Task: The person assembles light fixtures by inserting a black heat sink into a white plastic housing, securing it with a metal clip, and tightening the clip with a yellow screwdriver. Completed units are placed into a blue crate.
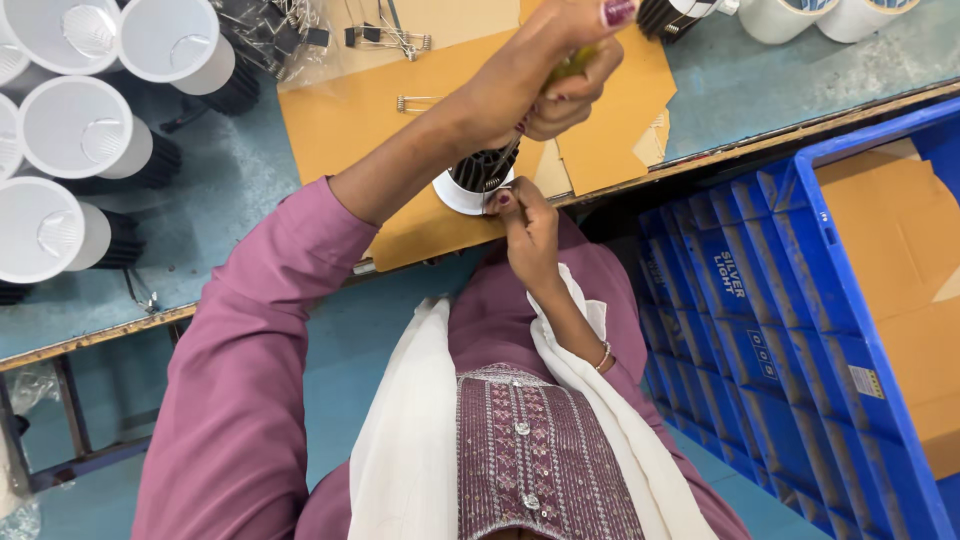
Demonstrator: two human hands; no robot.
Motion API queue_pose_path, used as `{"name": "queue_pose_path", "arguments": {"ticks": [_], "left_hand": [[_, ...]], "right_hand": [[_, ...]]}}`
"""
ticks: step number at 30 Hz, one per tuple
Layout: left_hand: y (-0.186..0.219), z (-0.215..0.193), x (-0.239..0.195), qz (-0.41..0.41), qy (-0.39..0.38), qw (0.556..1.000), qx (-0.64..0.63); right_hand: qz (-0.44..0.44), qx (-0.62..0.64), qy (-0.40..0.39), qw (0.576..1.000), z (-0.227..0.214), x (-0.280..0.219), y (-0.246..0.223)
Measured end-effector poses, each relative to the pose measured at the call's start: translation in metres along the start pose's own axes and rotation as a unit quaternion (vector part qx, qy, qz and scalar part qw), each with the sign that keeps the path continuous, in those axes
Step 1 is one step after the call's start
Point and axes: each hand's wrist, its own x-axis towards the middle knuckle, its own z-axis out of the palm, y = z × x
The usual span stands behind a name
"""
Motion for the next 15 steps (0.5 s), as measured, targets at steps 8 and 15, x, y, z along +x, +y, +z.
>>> {"name": "queue_pose_path", "arguments": {"ticks": [8,15], "left_hand": [[-0.004,-0.005,-0.002,-0.006,-0.011,1.000,-0.024],[-0.024,-0.020,-0.004,-0.006,0.011,0.986,-0.164]], "right_hand": [[0.067,0.094,-0.018,0.993,-0.008,0.005,0.012],[0.079,0.103,-0.038,0.991,-0.010,0.005,0.021]]}}
